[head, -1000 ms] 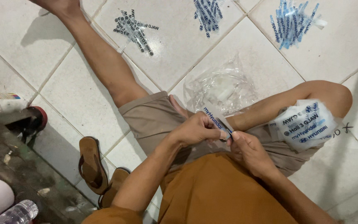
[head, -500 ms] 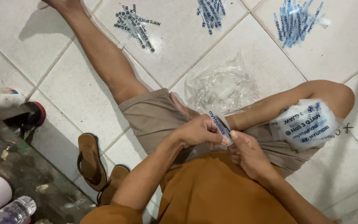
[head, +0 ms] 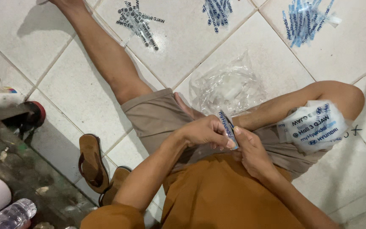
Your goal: The person sits on a tiled floor and uses scissors to cut small rectangular stickers from a larger sheet. The cut stickers are placed on the floor in small piles. The person repeatedly cuts stickers and arranges them on the floor.
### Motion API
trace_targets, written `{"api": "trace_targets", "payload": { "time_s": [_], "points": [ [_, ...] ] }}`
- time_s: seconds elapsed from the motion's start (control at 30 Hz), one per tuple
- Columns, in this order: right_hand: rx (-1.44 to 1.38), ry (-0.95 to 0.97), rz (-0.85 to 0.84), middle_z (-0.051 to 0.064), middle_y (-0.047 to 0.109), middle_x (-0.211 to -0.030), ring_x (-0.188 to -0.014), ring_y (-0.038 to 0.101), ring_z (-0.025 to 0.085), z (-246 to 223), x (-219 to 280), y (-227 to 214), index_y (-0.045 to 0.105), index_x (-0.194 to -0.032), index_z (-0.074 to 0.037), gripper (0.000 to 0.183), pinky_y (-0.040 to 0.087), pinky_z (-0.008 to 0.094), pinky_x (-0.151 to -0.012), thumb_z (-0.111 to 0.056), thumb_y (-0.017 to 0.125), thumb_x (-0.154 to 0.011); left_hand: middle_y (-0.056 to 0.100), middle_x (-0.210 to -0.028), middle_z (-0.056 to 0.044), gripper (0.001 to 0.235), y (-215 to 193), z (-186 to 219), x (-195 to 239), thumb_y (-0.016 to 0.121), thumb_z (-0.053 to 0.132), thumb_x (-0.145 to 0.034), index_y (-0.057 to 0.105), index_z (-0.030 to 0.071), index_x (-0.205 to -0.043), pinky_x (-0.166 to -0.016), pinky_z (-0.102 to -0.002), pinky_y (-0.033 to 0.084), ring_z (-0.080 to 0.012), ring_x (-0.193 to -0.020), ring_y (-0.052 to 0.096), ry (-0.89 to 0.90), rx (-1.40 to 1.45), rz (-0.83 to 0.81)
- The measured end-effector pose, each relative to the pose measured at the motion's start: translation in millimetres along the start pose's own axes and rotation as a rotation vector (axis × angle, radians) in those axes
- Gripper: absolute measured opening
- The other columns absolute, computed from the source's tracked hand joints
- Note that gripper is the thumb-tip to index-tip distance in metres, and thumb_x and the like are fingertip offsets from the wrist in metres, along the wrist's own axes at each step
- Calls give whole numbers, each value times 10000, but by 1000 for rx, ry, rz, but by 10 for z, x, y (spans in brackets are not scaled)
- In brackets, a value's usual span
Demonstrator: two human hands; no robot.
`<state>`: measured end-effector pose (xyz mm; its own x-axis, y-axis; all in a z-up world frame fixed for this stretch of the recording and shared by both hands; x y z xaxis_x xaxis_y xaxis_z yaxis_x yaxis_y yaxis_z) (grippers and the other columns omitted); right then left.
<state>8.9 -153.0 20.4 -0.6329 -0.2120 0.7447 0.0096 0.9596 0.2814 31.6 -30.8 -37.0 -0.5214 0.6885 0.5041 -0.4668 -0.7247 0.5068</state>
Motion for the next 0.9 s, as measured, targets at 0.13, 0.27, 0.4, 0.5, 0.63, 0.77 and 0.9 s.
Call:
{"api": "trace_targets", "payload": {
  "time_s": [0.13, 0.27, 0.4, 0.5, 0.63, 0.77, 0.9],
  "points": [
    [8, -66, 11, -22, 469, -593, -464, 375, 57, -97, -91, 74, 684, -896, -66, 356, 322, 203, -402, -322, 541, -1097, 696, -609, -85, 95, -71, 26, -17, 821, 78, -744, 779, 7, -790, -479, -207, 527, -89, -500, 605, -37, -4, 4],
    [89, -132, -11, -52, 444, -611, -493, 339, 59, -267, -180, 201, 668, -822, -87, 390, 310, 187, -402, -321, 534, -1103, 670, -580, -95, 120, -124, 156, 29, 817, 66, -728, 746, -26, -756, -432, -194, 514, -84, -461, 588, -94, 58, 81],
    [133, -147, 17, -72, 426, -648, -518, 352, 43, -80, -319, -63, 648, -834, -117, 371, 302, 174, -428, -298, 496, -1120, 681, -587, -98, 112, -130, 72, -42, 821, 56, -727, 753, -30, -749, -428, -192, 521, -85, -457, 599, -110, 67, 79],
    [124, -122, 76, -62, 329, -617, -478, 300, 42, -80, -291, -289, 609, -833, -132, 352, 254, 169, -422, -336, 518, -1104, 687, -610, -120, 143, -110, 80, -37, 826, 61, -741, 752, -53, -787, -436, -214, 543, -107, -475, 629, -103, 77, 129],
    [326, -212, 67, -41, 450, -604, -515, 366, 70, -334, -136, -383, 641, -806, -89, 293, 291, 199, -455, -261, 616, -1042, 691, -631, -132, 187, -70, 236, 16, 833, 90, -779, 742, -71, -807, -451, -230, 559, -124, -495, 649, -33, 100, 261],
    [326, -276, 88, -28, 595, -671, -597, 464, 68, -663, -32, -183, 724, -899, -57, 103, 399, 185, -535, -144, 757, -942, 682, -658, -131, 254, -74, 143, -60, 837, 129, -825, 735, -95, -890, -452, -203, 544, -116, -513, 638, 64, 122, 358],
    [431, -361, 92, -31, 579, -607, -567, 475, 65, -911, -326, -558, 739, -837, -43, 132, 408, 167, -513, -131, 744, -936, 702, -690, -169, 230, -27, 449, -73, 821, 41, -834, 742, -108, -989, -470, -232, 576, -163, -532, 693, 184, 116, 389]
  ]
}}
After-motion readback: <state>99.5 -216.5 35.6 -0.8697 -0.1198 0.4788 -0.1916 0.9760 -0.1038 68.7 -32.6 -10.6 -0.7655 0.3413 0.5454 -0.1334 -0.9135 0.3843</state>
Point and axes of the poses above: each hand's wrist, its own x-axis away from the middle knuckle, its own y-axis out of the palm, z = x × y, the point moved 5 cm from there along -x, towards the middle knuckle
